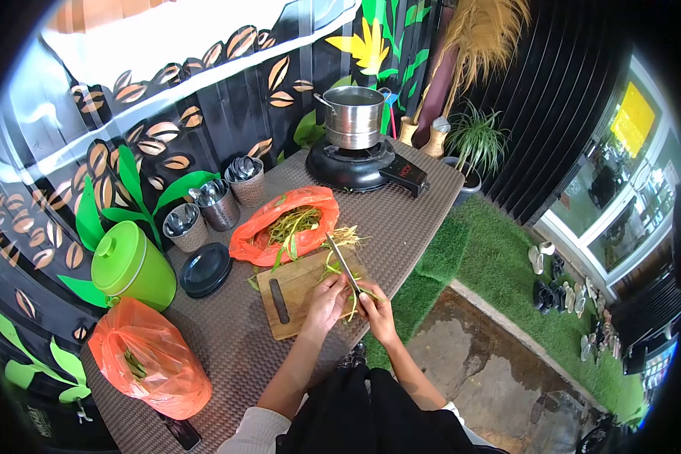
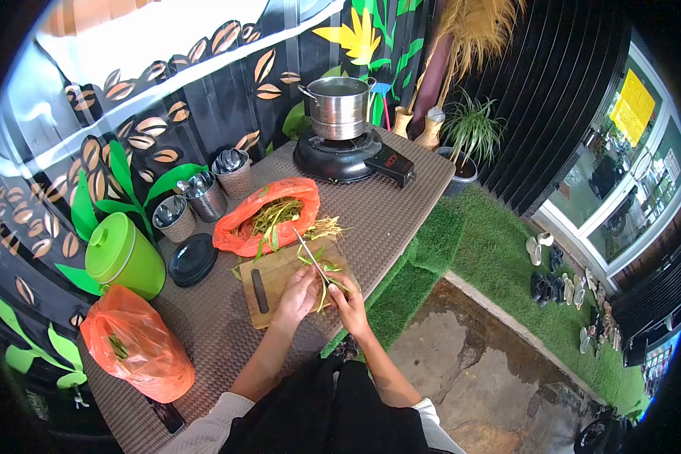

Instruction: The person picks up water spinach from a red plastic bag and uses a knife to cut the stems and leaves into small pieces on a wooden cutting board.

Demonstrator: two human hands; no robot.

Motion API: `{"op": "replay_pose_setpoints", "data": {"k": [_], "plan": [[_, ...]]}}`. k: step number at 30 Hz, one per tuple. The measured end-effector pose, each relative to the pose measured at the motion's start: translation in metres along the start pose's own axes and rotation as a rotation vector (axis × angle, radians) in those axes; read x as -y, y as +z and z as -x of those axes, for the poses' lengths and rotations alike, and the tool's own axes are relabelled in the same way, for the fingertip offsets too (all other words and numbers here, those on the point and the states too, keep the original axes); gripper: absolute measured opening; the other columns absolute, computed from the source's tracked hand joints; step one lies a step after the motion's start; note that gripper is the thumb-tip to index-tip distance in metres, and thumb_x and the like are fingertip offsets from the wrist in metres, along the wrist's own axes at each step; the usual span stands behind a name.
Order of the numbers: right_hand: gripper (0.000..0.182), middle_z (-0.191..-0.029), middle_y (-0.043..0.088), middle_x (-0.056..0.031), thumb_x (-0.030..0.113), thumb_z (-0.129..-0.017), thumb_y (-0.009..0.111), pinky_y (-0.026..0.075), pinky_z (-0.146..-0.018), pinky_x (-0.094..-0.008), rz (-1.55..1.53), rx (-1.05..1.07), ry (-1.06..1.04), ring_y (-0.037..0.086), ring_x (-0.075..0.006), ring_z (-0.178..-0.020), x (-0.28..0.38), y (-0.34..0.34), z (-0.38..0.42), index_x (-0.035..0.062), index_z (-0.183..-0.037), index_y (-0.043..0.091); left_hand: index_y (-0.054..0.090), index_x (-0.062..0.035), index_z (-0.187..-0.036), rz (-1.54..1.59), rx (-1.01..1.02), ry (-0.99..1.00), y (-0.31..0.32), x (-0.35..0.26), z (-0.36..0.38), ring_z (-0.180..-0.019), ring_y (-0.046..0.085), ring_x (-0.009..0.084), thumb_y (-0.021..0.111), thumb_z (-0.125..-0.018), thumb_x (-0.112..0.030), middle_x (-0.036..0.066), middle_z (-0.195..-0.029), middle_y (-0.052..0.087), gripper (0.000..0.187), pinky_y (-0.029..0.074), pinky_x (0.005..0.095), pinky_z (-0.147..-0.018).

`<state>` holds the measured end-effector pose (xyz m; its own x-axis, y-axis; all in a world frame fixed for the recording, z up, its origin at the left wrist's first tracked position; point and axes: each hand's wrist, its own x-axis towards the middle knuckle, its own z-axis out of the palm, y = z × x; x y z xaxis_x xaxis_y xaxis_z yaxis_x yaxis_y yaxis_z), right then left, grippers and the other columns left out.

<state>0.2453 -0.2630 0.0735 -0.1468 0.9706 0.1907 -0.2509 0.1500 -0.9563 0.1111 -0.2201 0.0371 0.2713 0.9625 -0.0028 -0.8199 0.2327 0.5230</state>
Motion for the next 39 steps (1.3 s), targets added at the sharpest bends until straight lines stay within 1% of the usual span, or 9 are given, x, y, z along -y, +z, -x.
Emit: {"op": "replay_pose_setpoints", "data": {"k": [2, 5, 8, 10, 23, 26, 28, 33, 39], "plan": [[0.027, -0.07, 0.041, 0.0044, 0.012, -0.095, 0.047, 0.03, -0.052, -0.0197, -0.012, 0.004, -0.007, 0.035, -0.0039, -0.058, -0.003, -0.002, 0.0, 0.0005, -0.119, 0.051, 0.058, -0.0058, -0.1, -0.046, -0.073, 0.029, 0.01, -0.003, 0.001, -0.093, 0.058, 0.0141, 0.057, -0.09, -0.011, 0.004, -0.099, 0.062, 0.011, 0.047, 0.0289, -0.086], [0.026, -0.068, 0.04, 0.0044, 0.013, -0.095, 0.047, 0.029, -0.051, -0.0197, -0.049, -0.013, 0.02, 0.034, -0.0039, -0.057, -0.004, -0.003, 0.0, 0.0004, -0.118, 0.051, 0.059, -0.0026, -0.099, -0.038, -0.108, 0.105, 0.018, -0.008, 0.0, -0.09, 0.058, 0.0121, 0.058, -0.09, -0.01, 0.005, -0.097, 0.062, 0.012, 0.049, 0.028, -0.082], [0.026, -0.067, 0.04, 0.0049, 0.013, -0.096, 0.046, 0.027, -0.05, -0.0194, -0.034, -0.031, 0.04, 0.033, -0.0034, -0.056, -0.001, -0.003, 0.0, 0.001, -0.119, 0.051, 0.06, -0.002, -0.1, -0.08, -0.111, 0.106, 0.015, -0.009, 0.0, -0.089, 0.059, 0.0122, 0.059, -0.089, -0.009, 0.005, -0.097, 0.062, 0.013, 0.049, 0.0262, -0.081], [0.03, -0.064, 0.04, 0.0049, 0.017, -0.097, 0.044, 0.028, -0.046, -0.0189, 0.055, -0.008, -0.024, 0.036, -0.0036, -0.053, -0.002, -0.002, 0.0, 0.0011, -0.121, 0.05, 0.06, -0.0018, -0.099, -0.076, -0.115, 0.107, 0.011, -0.008, -0.001, -0.088, 0.059, 0.0123, 0.06, -0.088, -0.009, 0.005, -0.096, 0.062, 0.013, 0.049, 0.0259, -0.081], [0.032, -0.064, 0.041, 0.0052, 0.015, -0.096, 0.044, 0.029, -0.047, -0.0184, 0.029, -0.014, -0.002, 0.036, -0.0035, -0.053, -0.011, -0.004, 0.001, 0.0011, -0.124, 0.05, 0.061, -0.0019, -0.098, -0.067, -0.16, 0.105, 0.006, -0.002, -0.001, -0.087, 0.058, 0.0115, 0.063, -0.086, -0.01, 0.004, -0.097, 0.062, 0.015, 0.049, 0.0247, -0.08], [0.029, -0.065, 0.042, 0.0051, 0.014, -0.096, 0.045, 0.028, -0.047, -0.0179, 0.029, -0.034, 0.007, 0.036, -0.0032, -0.053, -0.008, -0.001, 0.001, 0.0015, -0.121, 0.05, 0.061, -0.0025, -0.098, -0.064, -0.16, 0.111, 0.006, -0.001, 0.0, -0.085, 0.058, 0.0116, 0.062, -0.087, -0.011, 0.004, -0.096, 0.062, 0.014, 0.049, 0.0252, -0.079], [0.027, -0.066, 0.04, 0.0059, 0.01, -0.094, 0.047, 0.028, -0.052, -0.0191, -0.033, -0.05, 0.014, 0.034, -0.0028, -0.058, -0.006, 0.001, 0.001, 0.0003, -0.12, 0.051, 0.061, -0.0026, -0.097, -0.064, -0.144, 0.092, 0.008, 0.002, 0.003, -0.085, 0.058, 0.012, 0.061, -0.088, -0.012, 0.004, -0.096, 0.062, 0.013, 0.049, 0.0255, -0.079], [0.025, -0.067, 0.041, 0.0057, 0.009, -0.094, 0.047, 0.028, -0.052, -0.0191, -0.03, -0.073, 0.006, 0.035, -0.0028, -0.058, -0.004, 0.002, 0.001, -0.0006, -0.118, 0.05, 0.059, -0.0033, -0.097, -0.091, -0.116, 0.072, 0.014, 0.0, 0.004, -0.086, 0.059, 0.0135, 0.06, -0.089, -0.011, 0.005, -0.093, 0.062, 0.011, 0.049, 0.0264, -0.081], [0.026, -0.067, 0.039, 0.0055, 0.01, -0.095, 0.047, 0.028, -0.052, -0.0189, -0.045, -0.061, 0.024, 0.035, -0.0027, -0.059, -0.007, -0.004, 0.0, -0.0002, -0.118, 0.05, 0.062, -0.0012, -0.093, -0.189, -0.221, 0.203, 0.026, -0.004, 0.003, -0.082, 0.06, 0.0129, 0.062, -0.088, -0.011, 0.005, -0.091, 0.062, 0.011, 0.05, 0.0264, -0.076]]}}
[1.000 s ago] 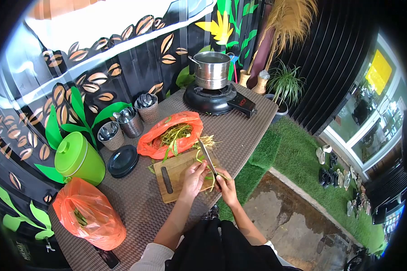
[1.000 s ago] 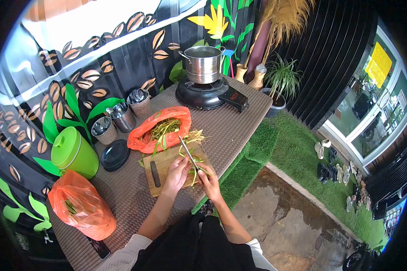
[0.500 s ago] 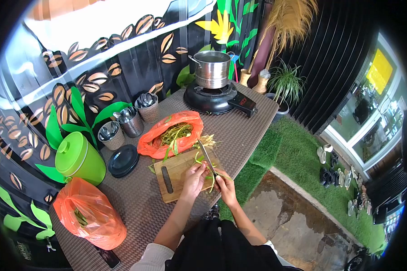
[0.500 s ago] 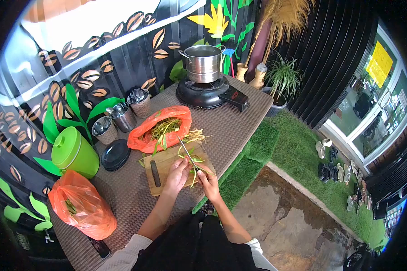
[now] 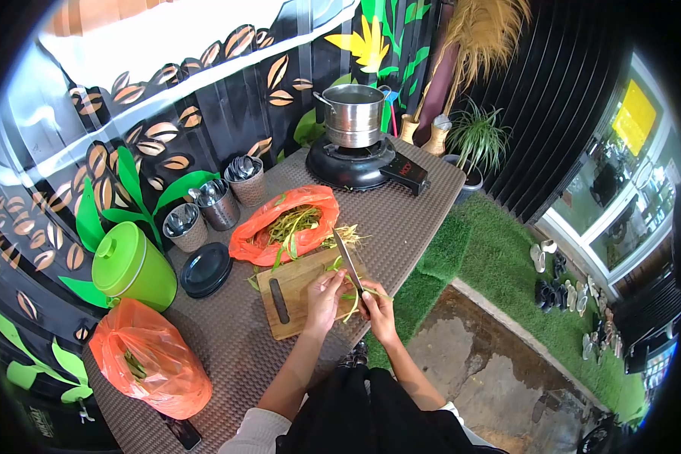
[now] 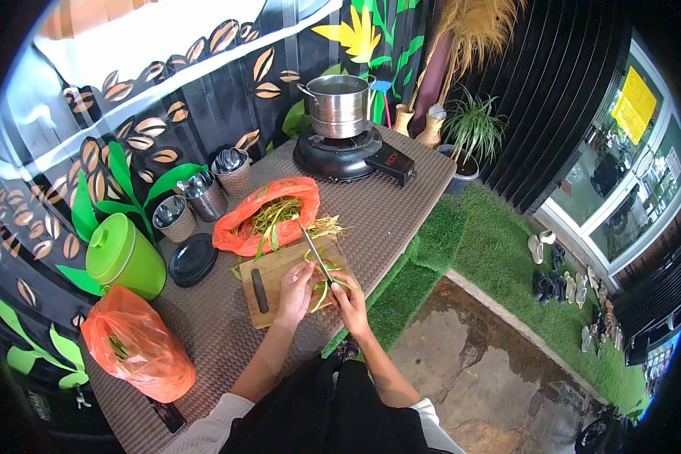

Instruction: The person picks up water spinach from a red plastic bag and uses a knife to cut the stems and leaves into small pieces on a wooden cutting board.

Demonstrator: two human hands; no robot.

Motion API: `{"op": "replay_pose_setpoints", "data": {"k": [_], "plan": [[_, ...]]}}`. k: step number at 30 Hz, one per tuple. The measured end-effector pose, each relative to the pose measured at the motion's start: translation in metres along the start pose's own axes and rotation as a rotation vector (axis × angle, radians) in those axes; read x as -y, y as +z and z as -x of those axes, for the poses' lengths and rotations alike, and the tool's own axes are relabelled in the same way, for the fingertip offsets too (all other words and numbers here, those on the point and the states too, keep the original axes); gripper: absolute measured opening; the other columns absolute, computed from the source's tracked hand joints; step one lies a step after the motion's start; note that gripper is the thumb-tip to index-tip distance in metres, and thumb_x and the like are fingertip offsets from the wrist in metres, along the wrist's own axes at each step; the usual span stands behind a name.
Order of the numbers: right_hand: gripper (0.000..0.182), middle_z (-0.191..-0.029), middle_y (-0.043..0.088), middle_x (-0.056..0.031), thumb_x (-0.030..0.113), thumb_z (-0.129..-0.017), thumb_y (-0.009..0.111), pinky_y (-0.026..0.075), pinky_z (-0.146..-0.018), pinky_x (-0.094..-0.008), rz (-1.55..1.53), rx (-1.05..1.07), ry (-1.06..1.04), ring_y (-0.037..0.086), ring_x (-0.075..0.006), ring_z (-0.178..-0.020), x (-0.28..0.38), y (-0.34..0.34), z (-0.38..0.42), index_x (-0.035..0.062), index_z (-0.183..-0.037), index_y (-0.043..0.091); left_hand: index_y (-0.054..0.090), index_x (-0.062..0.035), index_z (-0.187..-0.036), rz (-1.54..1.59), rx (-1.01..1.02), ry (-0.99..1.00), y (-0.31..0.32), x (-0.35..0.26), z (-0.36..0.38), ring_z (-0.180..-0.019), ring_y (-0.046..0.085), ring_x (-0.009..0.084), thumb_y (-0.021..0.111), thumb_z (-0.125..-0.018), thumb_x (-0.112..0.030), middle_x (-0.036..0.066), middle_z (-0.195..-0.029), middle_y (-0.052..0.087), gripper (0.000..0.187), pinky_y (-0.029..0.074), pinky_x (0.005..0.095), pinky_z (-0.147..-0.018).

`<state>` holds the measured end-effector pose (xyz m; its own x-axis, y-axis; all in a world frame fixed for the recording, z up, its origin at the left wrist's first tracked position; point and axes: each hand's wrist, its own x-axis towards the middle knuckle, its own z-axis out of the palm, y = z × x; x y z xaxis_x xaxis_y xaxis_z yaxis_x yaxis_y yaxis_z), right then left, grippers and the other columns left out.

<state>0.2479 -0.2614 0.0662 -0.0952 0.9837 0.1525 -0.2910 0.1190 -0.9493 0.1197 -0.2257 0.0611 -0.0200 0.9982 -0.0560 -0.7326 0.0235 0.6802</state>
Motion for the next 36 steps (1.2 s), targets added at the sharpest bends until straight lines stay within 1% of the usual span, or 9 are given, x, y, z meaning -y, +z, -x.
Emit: {"op": "replay_pose_setpoints", "data": {"k": [5, 8, 11, 14, 17, 23, 26, 28, 36], "plan": [[0.028, -0.067, 0.04, 0.0056, 0.01, -0.094, 0.047, 0.027, -0.052, -0.0187, 0.057, 0.031, -0.019, 0.034, -0.0029, -0.058, 0.004, 0.003, -0.001, 0.0008, -0.12, 0.05, 0.064, -0.0009, -0.09, -0.042, 0.007, -0.019, -0.009, 0.005, -0.005, -0.078, 0.059, 0.0121, 0.063, -0.087, -0.012, 0.004, -0.087, 0.063, 0.011, 0.049, 0.0252, -0.073], [0.029, -0.068, 0.041, 0.0055, 0.01, -0.094, 0.048, 0.027, -0.052, -0.0186, 0.063, 0.039, -0.02, 0.034, -0.0029, -0.059, 0.0, 0.004, -0.001, 0.0012, -0.122, 0.051, 0.061, -0.0002, -0.095, -0.034, 0.06, -0.018, -0.012, 0.006, -0.004, -0.083, 0.059, 0.0141, 0.06, -0.089, -0.013, 0.006, -0.091, 0.062, 0.014, 0.048, 0.0273, -0.077], [0.028, -0.068, 0.041, 0.0054, 0.009, -0.094, 0.048, 0.026, -0.051, -0.0185, 0.006, -0.004, 0.001, 0.034, -0.0028, -0.058, -0.007, 0.003, -0.003, 0.0008, -0.121, 0.051, 0.061, -0.0008, -0.094, -0.043, 0.019, -0.05, -0.007, 0.007, -0.002, -0.084, 0.059, 0.0136, 0.059, -0.09, -0.013, 0.006, -0.089, 0.062, 0.013, 0.048, 0.0271, -0.077], [0.027, -0.068, 0.041, 0.0055, 0.008, -0.094, 0.048, 0.026, -0.05, -0.0186, 0.037, -0.001, -0.032, 0.034, -0.0028, -0.057, -0.01, 0.001, -0.004, 0.0003, -0.12, 0.051, 0.063, -0.0003, -0.091, -0.011, 0.027, -0.025, -0.005, 0.008, -0.002, -0.079, 0.059, 0.0113, 0.063, -0.087, -0.013, 0.004, -0.087, 0.063, 0.013, 0.049, 0.0258, -0.073], [0.026, -0.067, 0.041, 0.0057, 0.007, -0.094, 0.048, 0.026, -0.05, -0.0187, 0.002, -0.006, -0.032, 0.034, -0.0028, -0.056, -0.011, 0.001, -0.005, 0.0002, -0.119, 0.051, 0.062, 0.0005, -0.095, -0.014, 0.022, -0.063, -0.006, 0.007, -0.002, -0.082, 0.059, 0.0122, 0.062, -0.088, -0.012, 0.005, -0.091, 0.063, 0.014, 0.05, 0.0267, -0.076], [0.026, -0.069, 0.043, 0.0048, 0.009, -0.094, 0.048, 0.027, -0.049, -0.0188, -0.007, 0.015, -0.032, 0.035, -0.0028, -0.057, -0.008, 0.001, -0.005, 0.0, -0.119, 0.051, 0.058, 0.0008, -0.101, 0.011, 0.012, -0.047, -0.009, 0.001, -0.007, -0.087, 0.06, 0.0143, 0.063, -0.086, -0.008, 0.007, -0.097, 0.062, 0.018, 0.051, 0.028, -0.079], [0.029, -0.07, 0.043, 0.0045, 0.01, -0.095, 0.047, 0.027, -0.049, -0.019, 0.029, -0.021, 0.019, 0.035, -0.0032, -0.057, -0.005, 0.004, -0.005, 0.0003, -0.122, 0.05, 0.059, 0.0005, -0.099, 0.071, 0.027, -0.068, -0.013, 0.004, -0.01, -0.087, 0.06, 0.0141, 0.063, -0.085, -0.007, 0.007, -0.097, 0.062, 0.016, 0.05, 0.0271, -0.08], [0.031, -0.064, 0.04, 0.005, 0.015, -0.096, 0.044, 0.028, -0.046, -0.0187, 0.072, 0.061, -0.024, 0.036, -0.0034, -0.053, -0.008, 0.001, -0.007, 0.0037, -0.125, 0.049, 0.059, 0.0004, -0.098, 0.078, 0.021, -0.076, -0.015, 0.005, -0.01, -0.087, 0.059, 0.014, 0.063, -0.086, -0.007, 0.007, -0.096, 0.062, 0.015, 0.05, 0.0266, -0.08], [0.032, -0.064, 0.04, 0.0045, 0.015, -0.097, 0.042, 0.028, -0.047, -0.0188, 0.068, 0.067, -0.005, 0.035, -0.0039, -0.053, -0.009, 0.0, -0.008, 0.0029, -0.126, 0.047, 0.06, -0.0007, -0.097, 0.133, 0.047, -0.09, -0.017, 0.006, -0.01, -0.085, 0.058, 0.0131, 0.062, -0.086, -0.007, 0.006, -0.094, 0.062, 0.013, 0.048, 0.0248, -0.08]]}}
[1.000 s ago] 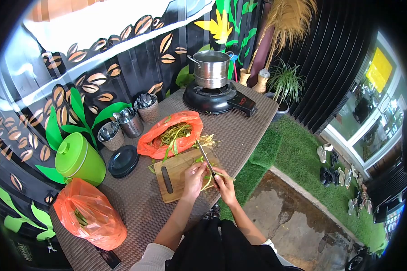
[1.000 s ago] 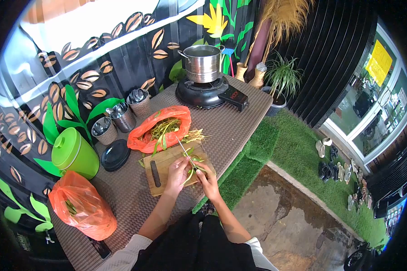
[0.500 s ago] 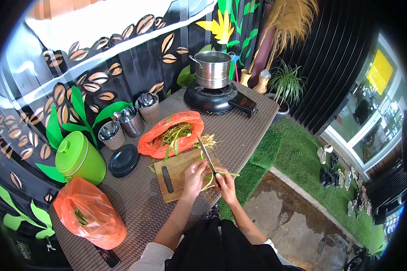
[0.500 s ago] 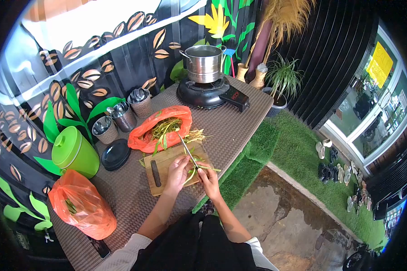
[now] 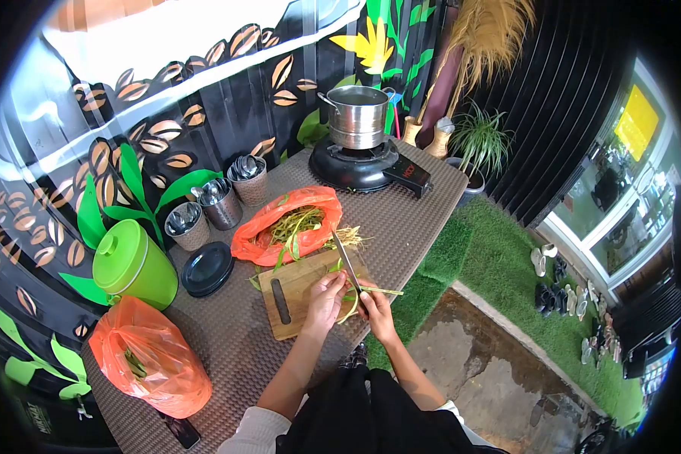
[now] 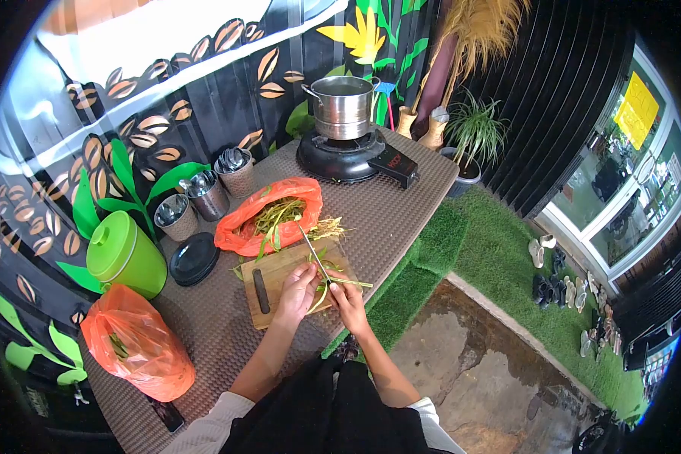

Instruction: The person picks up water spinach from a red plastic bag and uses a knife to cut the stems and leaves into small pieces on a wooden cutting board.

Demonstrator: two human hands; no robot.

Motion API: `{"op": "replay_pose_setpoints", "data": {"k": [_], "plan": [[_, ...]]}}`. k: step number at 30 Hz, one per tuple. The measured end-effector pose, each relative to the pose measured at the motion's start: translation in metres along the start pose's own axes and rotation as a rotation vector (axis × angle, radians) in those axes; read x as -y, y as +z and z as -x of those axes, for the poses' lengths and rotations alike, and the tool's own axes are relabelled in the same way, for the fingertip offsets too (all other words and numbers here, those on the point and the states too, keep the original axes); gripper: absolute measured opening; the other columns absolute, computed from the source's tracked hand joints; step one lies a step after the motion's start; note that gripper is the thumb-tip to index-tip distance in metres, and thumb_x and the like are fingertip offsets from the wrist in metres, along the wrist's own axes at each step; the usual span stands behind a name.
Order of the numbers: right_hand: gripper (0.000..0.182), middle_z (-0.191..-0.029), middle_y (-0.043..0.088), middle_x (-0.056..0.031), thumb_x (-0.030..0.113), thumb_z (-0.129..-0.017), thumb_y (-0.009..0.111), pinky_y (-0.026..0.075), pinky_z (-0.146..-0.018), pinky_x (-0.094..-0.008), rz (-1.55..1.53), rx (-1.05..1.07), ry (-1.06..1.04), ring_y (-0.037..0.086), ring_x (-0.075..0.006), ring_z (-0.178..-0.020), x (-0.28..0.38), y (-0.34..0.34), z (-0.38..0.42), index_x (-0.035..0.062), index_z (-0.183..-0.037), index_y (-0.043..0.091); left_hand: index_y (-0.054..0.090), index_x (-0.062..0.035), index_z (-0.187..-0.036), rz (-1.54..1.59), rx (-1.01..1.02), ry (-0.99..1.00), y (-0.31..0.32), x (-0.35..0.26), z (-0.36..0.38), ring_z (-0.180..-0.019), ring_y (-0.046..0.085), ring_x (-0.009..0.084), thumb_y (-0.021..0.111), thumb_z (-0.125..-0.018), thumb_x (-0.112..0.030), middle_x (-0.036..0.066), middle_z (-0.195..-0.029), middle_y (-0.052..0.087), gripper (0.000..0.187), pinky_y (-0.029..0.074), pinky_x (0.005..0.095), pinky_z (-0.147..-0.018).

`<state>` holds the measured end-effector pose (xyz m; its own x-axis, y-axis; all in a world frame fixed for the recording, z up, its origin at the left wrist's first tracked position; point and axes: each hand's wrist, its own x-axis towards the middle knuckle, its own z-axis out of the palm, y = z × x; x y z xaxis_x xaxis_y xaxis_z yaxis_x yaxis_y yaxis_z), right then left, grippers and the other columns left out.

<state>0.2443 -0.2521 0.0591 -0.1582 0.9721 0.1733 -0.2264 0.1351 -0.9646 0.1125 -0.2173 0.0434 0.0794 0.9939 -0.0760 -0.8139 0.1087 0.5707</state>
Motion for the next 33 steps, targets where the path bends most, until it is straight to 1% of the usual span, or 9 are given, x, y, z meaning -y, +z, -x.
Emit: {"op": "replay_pose_setpoints", "data": {"k": [2, 4, 6, 9, 14, 19, 26, 28, 33], "plan": [[0.031, -0.064, 0.039, 0.0044, 0.015, -0.097, 0.042, 0.028, -0.047, -0.0189, 0.011, 0.021, -0.013, 0.035, -0.0043, -0.052, 0.0, 0.001, 0.0, 0.0036, -0.125, 0.047, 0.06, -0.0018, -0.097, -0.04, 0.003, -0.015, -0.002, 0.003, -0.001, -0.084, 0.058, 0.0126, 0.062, -0.086, -0.008, 0.005, -0.093, 0.062, 0.013, 0.048, 0.0242, -0.078], [0.027, -0.07, 0.04, 0.0036, 0.011, -0.096, 0.045, 0.028, -0.049, -0.0193, -0.128, -0.033, 0.002, 0.035, -0.0045, -0.056, 0.003, 0.005, 0.0, 0.002, -0.121, 0.048, 0.06, -0.0024, -0.097, -0.026, -0.022, -0.04, 0.0, 0.004, 0.002, -0.083, 0.058, 0.0123, 0.062, -0.087, -0.009, 0.004, -0.092, 0.062, 0.013, 0.048, 0.0241, -0.078], [0.025, -0.071, 0.041, 0.0031, 0.011, -0.096, 0.046, 0.029, -0.048, -0.0194, -0.147, -0.023, 0.005, 0.036, -0.0048, -0.056, 0.004, 0.004, 0.0, 0.0024, -0.119, 0.048, 0.06, -0.003, -0.097, -0.011, -0.044, -0.068, 0.003, 0.003, 0.004, -0.083, 0.058, 0.012, 0.062, -0.087, -0.01, 0.004, -0.092, 0.062, 0.012, 0.049, 0.024, -0.078], [0.024, -0.073, 0.042, 0.0023, 0.011, -0.096, 0.046, 0.029, -0.048, -0.0195, -0.181, -0.016, 0.013, 0.037, -0.0052, -0.055, 0.001, 0.002, 0.0, 0.003, -0.118, 0.048, 0.06, -0.0037, -0.097, -0.052, 0.003, -0.072, 0.005, -0.002, 0.004, -0.081, 0.059, 0.0115, 0.061, -0.088, -0.012, 0.003, -0.091, 0.062, 0.012, 0.049, 0.0236, -0.076], [0.024, -0.074, 0.042, 0.0019, 0.012, -0.096, 0.046, 0.029, -0.047, -0.0195, -0.183, -0.004, 0.01, 0.037, -0.0053, -0.054, -0.001, -0.002, -0.002, 0.0036, -0.119, 0.048, 0.059, -0.0028, -0.099, 0.005, 0.074, -0.118, 0.003, -0.009, 0.002, -0.081, 0.06, 0.0116, 0.059, -0.089, -0.01, 0.005, -0.092, 0.062, 0.012, 0.05, 0.0229, -0.074], [0.025, -0.071, 0.042, 0.002, 0.013, -0.096, 0.046, 0.029, -0.047, -0.0193, -0.093, -0.009, -0.004, 0.037, -0.0049, -0.054, 0.004, 0.002, -0.003, 0.0037, -0.12, 0.048, 0.06, -0.0017, -0.098, -0.024, 0.022, -0.072, -0.001, -0.006, 0.0, -0.079, 0.06, 0.0116, 0.06, -0.088, -0.007, 0.005, -0.091, 0.063, 0.011, 0.051, 0.0229, -0.073], [0.027, -0.065, 0.041, 0.0039, 0.014, -0.096, 0.046, 0.029, -0.046, -0.019, -0.118, 0.013, 0.034, 0.036, -0.0041, -0.053, 0.003, 0.004, -0.006, 0.0045, -0.121, 0.046, 0.061, -0.0015, -0.095, -0.055, -0.024, -0.002, 0.004, -0.001, 0.004, -0.078, 0.06, 0.0113, 0.063, -0.086, -0.008, 0.006, -0.091, 0.064, 0.011, 0.05, 0.0227, -0.072], [0.026, -0.062, 0.039, 0.0048, 0.014, -0.096, 0.046, 0.029, -0.045, -0.0189, -0.108, 0.004, 0.018, 0.036, -0.0039, -0.052, 0.003, 0.005, -0.007, 0.0047, -0.12, 0.046, 0.061, -0.0014, -0.095, -0.061, -0.031, -0.011, 0.004, -0.002, 0.003, -0.078, 0.06, 0.0113, 0.063, -0.086, -0.008, 0.005, -0.09, 0.063, 0.011, 0.05, 0.0227, -0.073], [0.023, -0.063, 0.04, 0.0045, 0.013, -0.096, 0.046, 0.029, -0.045, -0.019, -0.134, -0.019, 0.001, 0.036, -0.0038, -0.051, 0.002, 0.005, -0.007, 0.0047, -0.117, 0.048, 0.061, 0.0, -0.097, -0.075, -0.024, -0.005, 0.008, -0.005, 0.003, -0.078, 0.06, 0.0117, 0.063, -0.086, -0.009, 0.005, -0.089, 0.063, 0.014, 0.05, 0.0231, -0.073]]}}
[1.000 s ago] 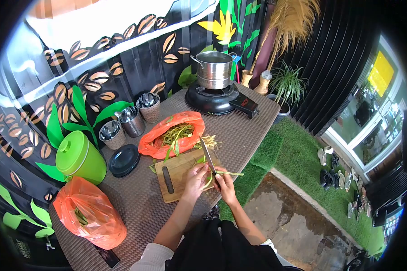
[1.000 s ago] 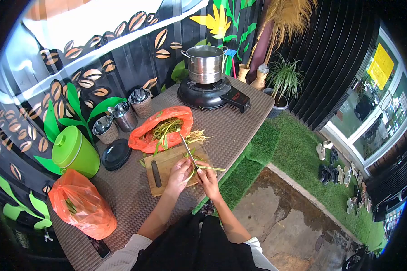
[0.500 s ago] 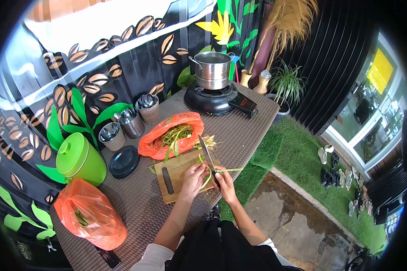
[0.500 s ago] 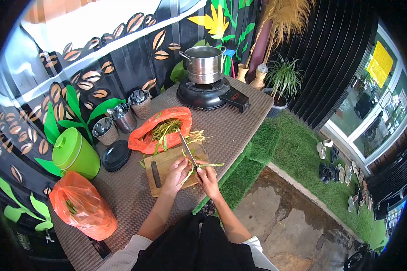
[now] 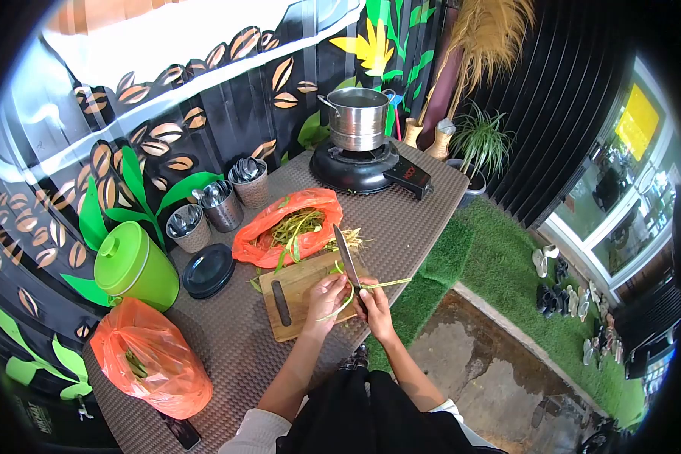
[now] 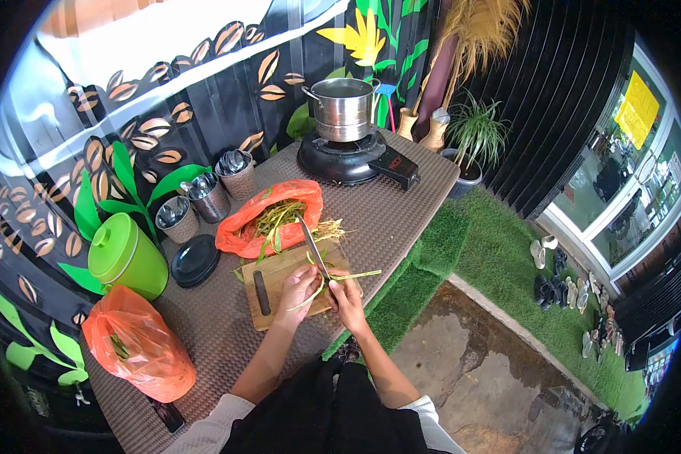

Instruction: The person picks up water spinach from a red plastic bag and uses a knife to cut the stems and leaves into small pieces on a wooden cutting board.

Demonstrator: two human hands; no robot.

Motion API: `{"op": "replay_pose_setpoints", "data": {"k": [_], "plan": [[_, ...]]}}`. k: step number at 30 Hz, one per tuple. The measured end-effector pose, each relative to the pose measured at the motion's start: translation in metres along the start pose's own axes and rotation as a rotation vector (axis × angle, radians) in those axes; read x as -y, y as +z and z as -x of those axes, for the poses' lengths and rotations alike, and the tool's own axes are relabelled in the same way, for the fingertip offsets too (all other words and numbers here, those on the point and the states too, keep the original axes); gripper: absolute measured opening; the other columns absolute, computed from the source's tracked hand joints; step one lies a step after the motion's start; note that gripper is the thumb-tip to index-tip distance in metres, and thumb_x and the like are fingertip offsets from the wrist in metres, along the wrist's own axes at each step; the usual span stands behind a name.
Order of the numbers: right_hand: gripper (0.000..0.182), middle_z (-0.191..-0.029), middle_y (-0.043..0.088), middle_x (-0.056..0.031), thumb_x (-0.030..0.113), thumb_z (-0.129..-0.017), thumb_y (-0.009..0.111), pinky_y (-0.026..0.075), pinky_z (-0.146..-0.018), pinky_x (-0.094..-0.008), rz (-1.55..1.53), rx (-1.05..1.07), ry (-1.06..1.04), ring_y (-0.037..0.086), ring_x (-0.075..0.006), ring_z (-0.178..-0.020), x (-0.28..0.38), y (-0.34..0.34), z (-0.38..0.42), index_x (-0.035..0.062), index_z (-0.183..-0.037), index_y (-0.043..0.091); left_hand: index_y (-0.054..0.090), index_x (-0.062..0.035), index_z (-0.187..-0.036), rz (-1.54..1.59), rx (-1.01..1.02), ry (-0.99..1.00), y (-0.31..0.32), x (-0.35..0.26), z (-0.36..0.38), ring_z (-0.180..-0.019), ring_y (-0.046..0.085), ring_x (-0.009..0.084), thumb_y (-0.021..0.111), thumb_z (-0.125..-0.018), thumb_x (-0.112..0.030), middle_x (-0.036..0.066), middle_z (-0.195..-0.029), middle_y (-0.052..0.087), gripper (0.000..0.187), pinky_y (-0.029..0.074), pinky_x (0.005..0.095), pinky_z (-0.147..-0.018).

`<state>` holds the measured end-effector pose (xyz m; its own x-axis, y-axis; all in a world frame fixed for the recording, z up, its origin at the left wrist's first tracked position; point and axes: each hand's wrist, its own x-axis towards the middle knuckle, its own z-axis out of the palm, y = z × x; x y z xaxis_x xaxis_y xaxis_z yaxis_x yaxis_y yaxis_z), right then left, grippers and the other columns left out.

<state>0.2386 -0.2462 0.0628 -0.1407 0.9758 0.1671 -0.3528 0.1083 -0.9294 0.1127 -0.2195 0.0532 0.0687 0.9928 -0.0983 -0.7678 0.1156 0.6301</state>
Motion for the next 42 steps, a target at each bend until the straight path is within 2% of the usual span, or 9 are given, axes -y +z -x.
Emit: {"op": "replay_pose_setpoints", "data": {"k": [3, 5, 11, 14, 20, 26, 30, 34, 42], "plan": [[0.022, -0.063, 0.04, 0.0045, 0.013, -0.096, 0.046, 0.029, -0.044, -0.0189, 0.006, -0.009, -0.016, 0.036, -0.0038, -0.05, -0.001, -0.001, -0.001, 0.0044, -0.116, 0.049, 0.061, 0.0015, -0.1, 0.042, 0.007, -0.029, 0.0, -0.009, -0.002, -0.077, 0.06, 0.0122, 0.063, -0.086, -0.009, 0.006, -0.089, 0.063, 0.018, 0.05, 0.0238, -0.072], [0.021, -0.062, 0.04, 0.0045, 0.013, -0.096, 0.046, 0.028, -0.044, -0.0189, 0.012, -0.014, -0.017, 0.036, -0.0038, -0.05, -0.002, -0.002, -0.002, 0.004, -0.115, 0.049, 0.06, 0.0023, -0.102, -0.041, -0.006, -0.008, -0.005, -0.01, -0.005, -0.079, 0.061, 0.0132, 0.064, -0.085, -0.008, 0.008, -0.091, 0.064, 0.02, 0.051, 0.0246, -0.073], [0.025, -0.057, 0.038, 0.0047, 0.016, -0.097, 0.044, 0.027, -0.044, -0.0188, 0.064, 0.021, 0.009, 0.035, -0.0036, -0.049, 0.005, 0.001, -0.001, 0.0034, -0.119, 0.047, 0.061, 0.0027, -0.101, -0.053, 0.013, 0.013, -0.012, -0.009, -0.005, -0.083, 0.063, 0.0152, 0.064, -0.084, -0.006, 0.01, -0.095, 0.064, 0.019, 0.051, 0.0249, -0.077], [0.027, -0.058, 0.038, 0.0048, 0.018, -0.098, 0.043, 0.026, -0.044, -0.0189, 0.085, 0.042, 0.013, 0.034, -0.0037, -0.049, 0.003, 0.001, -0.002, 0.0041, -0.12, 0.046, 0.061, 0.0022, -0.099, -0.056, -0.001, 0.017, -0.008, -0.011, -0.003, -0.081, 0.062, 0.0145, 0.064, -0.084, -0.005, 0.009, -0.093, 0.064, 0.017, 0.051, 0.0246, -0.075], [0.023, -0.063, 0.042, 0.0039, 0.016, -0.097, 0.044, 0.027, -0.044, -0.0187, 0.012, 0.01, -0.001, 0.035, -0.0034, -0.05, 0.004, 0.007, -0.003, 0.0038, -0.117, 0.047, 0.062, 0.001, -0.098, -0.032, -0.009, 0.065, -0.004, -0.001, -0.002, -0.077, 0.06, 0.0129, 0.064, -0.084, -0.003, 0.006, -0.088, 0.064, 0.015, 0.05, 0.0237, -0.071], [0.02, -0.07, 0.044, 0.0029, 0.011, -0.096, 0.045, 0.028, -0.045, -0.0188, 0.008, -0.015, -0.045, 0.035, -0.0033, -0.052, 0.002, 0.007, -0.004, 0.0027, -0.114, 0.047, 0.061, 0.0001, -0.094, -0.057, -0.017, 0.079, 0.0, 0.0, 0.0, -0.08, 0.06, 0.0122, 0.062, -0.085, -0.004, 0.008, -0.091, 0.064, 0.009, 0.05, 0.0226, -0.073], [0.019, -0.066, 0.042, 0.0034, 0.011, -0.096, 0.045, 0.027, -0.046, -0.0189, 0.031, -0.024, -0.061, 0.035, -0.0034, -0.052, 0.001, 0.008, -0.005, 0.0031, -0.113, 0.047, 0.063, 0.001, -0.095, -0.018, -0.042, 0.087, 0.004, 0.0, 0.001, -0.078, 0.06, 0.013, 0.064, -0.084, -0.003, 0.006, -0.089, 0.065, 0.012, 0.05, 0.0237, -0.073], [0.019, -0.061, 0.041, 0.0042, 0.013, -0.096, 0.046, 0.027, -0.046, -0.0189, 0.09, -0.007, -0.049, 0.034, -0.0032, -0.051, -0.002, 0.002, -0.008, 0.0041, -0.112, 0.048, 0.061, 0.0005, -0.094, -0.067, -0.023, 0.05, 0.001, -0.004, 0.0, -0.083, 0.06, 0.0121, 0.061, -0.086, -0.004, 0.008, -0.093, 0.064, 0.008, 0.05, 0.0228, -0.076], [0.015, -0.059, 0.04, 0.0042, 0.011, -0.095, 0.047, 0.026, -0.045, -0.0194, 0.062, -0.034, -0.028, 0.035, -0.0028, -0.05, -0.004, 0.003, -0.01, 0.0048, -0.109, 0.048, 0.062, 0.0021, -0.096, -0.141, 0.044, 0.025, -0.005, -0.005, -0.003, -0.083, 0.062, 0.0147, 0.06, -0.087, -0.003, 0.009, -0.093, 0.065, 0.011, 0.051, 0.0249, -0.076]]}}
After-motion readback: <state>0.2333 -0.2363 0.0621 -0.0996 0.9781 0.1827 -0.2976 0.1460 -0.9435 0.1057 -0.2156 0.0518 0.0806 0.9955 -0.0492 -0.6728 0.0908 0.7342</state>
